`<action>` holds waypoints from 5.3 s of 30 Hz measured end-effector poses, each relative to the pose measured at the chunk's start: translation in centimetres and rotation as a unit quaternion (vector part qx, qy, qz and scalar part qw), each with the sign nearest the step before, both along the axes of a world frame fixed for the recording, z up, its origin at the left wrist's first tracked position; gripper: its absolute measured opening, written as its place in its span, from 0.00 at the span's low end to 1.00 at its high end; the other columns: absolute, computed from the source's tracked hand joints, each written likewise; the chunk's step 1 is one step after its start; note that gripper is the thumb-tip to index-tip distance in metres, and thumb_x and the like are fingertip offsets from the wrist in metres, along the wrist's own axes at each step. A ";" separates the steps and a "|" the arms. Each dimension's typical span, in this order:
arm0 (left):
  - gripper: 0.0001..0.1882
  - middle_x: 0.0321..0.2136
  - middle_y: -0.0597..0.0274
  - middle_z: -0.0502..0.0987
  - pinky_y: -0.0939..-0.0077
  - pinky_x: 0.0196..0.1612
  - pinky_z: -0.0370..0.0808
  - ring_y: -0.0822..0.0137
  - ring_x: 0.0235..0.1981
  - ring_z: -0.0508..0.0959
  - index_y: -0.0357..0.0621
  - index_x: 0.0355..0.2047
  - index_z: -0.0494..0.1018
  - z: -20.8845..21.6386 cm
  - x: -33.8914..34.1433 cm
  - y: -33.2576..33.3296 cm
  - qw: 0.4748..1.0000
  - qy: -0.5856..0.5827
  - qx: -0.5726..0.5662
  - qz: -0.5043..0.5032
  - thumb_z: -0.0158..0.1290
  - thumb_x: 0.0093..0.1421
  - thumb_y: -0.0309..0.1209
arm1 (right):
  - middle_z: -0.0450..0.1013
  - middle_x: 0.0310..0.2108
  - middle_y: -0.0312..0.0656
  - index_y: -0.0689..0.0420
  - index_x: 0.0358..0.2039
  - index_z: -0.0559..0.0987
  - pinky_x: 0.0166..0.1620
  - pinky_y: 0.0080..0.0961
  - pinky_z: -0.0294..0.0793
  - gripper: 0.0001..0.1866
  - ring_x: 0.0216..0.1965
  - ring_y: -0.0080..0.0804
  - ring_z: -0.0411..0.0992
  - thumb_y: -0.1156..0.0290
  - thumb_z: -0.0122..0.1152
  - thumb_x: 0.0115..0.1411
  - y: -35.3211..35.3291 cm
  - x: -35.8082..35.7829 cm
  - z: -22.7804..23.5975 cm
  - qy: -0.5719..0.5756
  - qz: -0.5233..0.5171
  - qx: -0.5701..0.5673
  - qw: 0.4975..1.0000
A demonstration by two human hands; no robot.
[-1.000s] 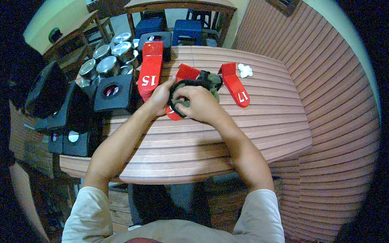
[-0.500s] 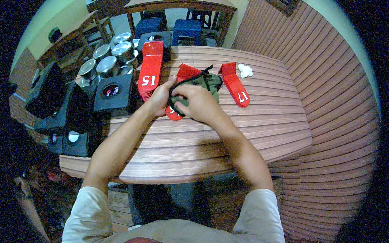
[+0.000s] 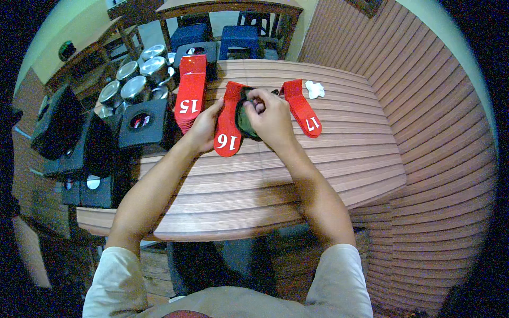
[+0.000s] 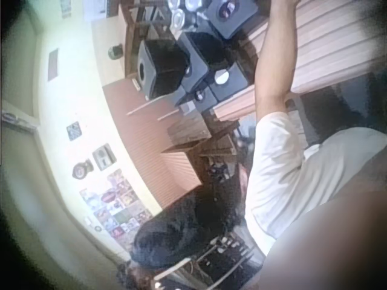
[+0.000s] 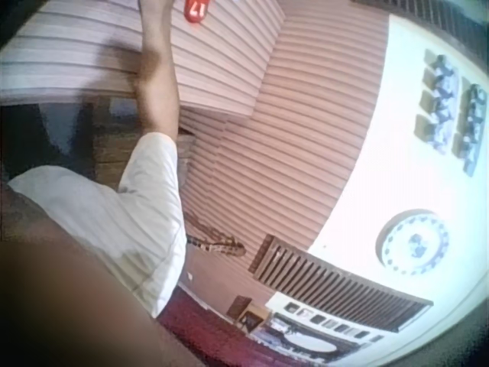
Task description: The person wipes red table number markers with a green cloth, handling them one at a time and stacking them on a wooden table. The person repeatedly picks up each marker, wipes it, and places it back in a stack.
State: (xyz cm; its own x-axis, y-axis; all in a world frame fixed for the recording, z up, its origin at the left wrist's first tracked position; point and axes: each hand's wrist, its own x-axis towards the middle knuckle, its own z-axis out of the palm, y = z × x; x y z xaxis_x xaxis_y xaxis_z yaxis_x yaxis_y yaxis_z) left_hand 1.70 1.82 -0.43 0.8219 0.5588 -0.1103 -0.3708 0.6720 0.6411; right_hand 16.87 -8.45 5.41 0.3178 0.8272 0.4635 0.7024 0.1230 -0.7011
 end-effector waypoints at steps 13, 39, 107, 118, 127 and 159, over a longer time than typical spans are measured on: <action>0.26 0.46 0.53 0.82 0.57 0.51 0.80 0.59 0.43 0.83 0.42 0.53 0.75 0.1 -0.4 0.2 0.998 0.054 -0.003 -0.021 0.36 0.77 0.50 | 0.81 0.37 0.50 0.58 0.40 0.82 0.48 0.41 0.78 0.14 0.41 0.51 0.79 0.68 0.68 0.53 -1.0 -2.8 -0.3 -0.149 0.277 -0.114 0.942; 0.28 0.41 0.50 0.83 0.65 0.45 0.83 0.60 0.39 0.85 0.34 0.52 0.73 0.9 -0.3 -0.8 0.983 0.081 0.162 -0.005 0.32 0.79 0.47 | 0.79 0.47 0.43 0.62 0.56 0.77 0.56 0.29 0.74 0.20 0.50 0.31 0.76 0.68 0.64 0.67 0.4 3.5 -0.6 0.154 0.084 0.046 0.983; 0.32 0.54 0.49 0.79 0.56 0.63 0.74 0.55 0.55 0.79 0.38 0.61 0.69 -0.1 0.0 0.2 0.998 -0.017 0.062 0.026 0.30 0.78 0.52 | 0.81 0.38 0.50 0.60 0.43 0.86 0.47 0.34 0.76 0.15 0.40 0.44 0.79 0.73 0.72 0.54 -0.9 1.7 -0.2 -0.097 0.332 -0.208 0.915; 0.27 0.55 0.51 0.77 0.61 0.60 0.77 0.59 0.53 0.80 0.38 0.62 0.68 0.5 0.0 -0.4 0.999 -0.023 0.044 0.019 0.30 0.79 0.46 | 0.75 0.35 0.49 0.54 0.50 0.84 0.43 0.42 0.78 0.17 0.39 0.50 0.77 0.65 0.66 0.61 -0.7 -0.5 -0.9 -0.207 0.107 -0.008 0.972; 0.31 0.53 0.52 0.79 0.58 0.62 0.75 0.58 0.54 0.80 0.37 0.62 0.68 0.8 0.1 -0.2 0.998 -0.013 0.063 0.016 0.26 0.79 0.48 | 0.80 0.36 0.47 0.51 0.42 0.88 0.47 0.42 0.78 0.14 0.41 0.48 0.80 0.68 0.68 0.54 -1.3 -1.1 -0.1 -0.221 0.301 -0.150 0.915; 0.24 0.46 0.55 0.81 0.72 0.46 0.81 0.68 0.43 0.82 0.36 0.54 0.73 0.0 -0.1 -0.6 0.982 0.091 0.163 0.022 0.39 0.78 0.46 | 0.83 0.44 0.48 0.60 0.50 0.84 0.53 0.29 0.78 0.19 0.47 0.33 0.81 0.71 0.73 0.58 0.7 1.8 -0.5 0.091 0.092 0.107 0.986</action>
State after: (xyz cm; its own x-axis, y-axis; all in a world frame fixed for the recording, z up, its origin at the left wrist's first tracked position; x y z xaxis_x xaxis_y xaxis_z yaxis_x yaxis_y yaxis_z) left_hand 1.58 1.22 -0.47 0.7792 0.6236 -0.0629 -0.2542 0.4062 0.8777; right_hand 18.67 -7.74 4.91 0.2654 0.7687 0.5819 0.5187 0.3950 -0.7583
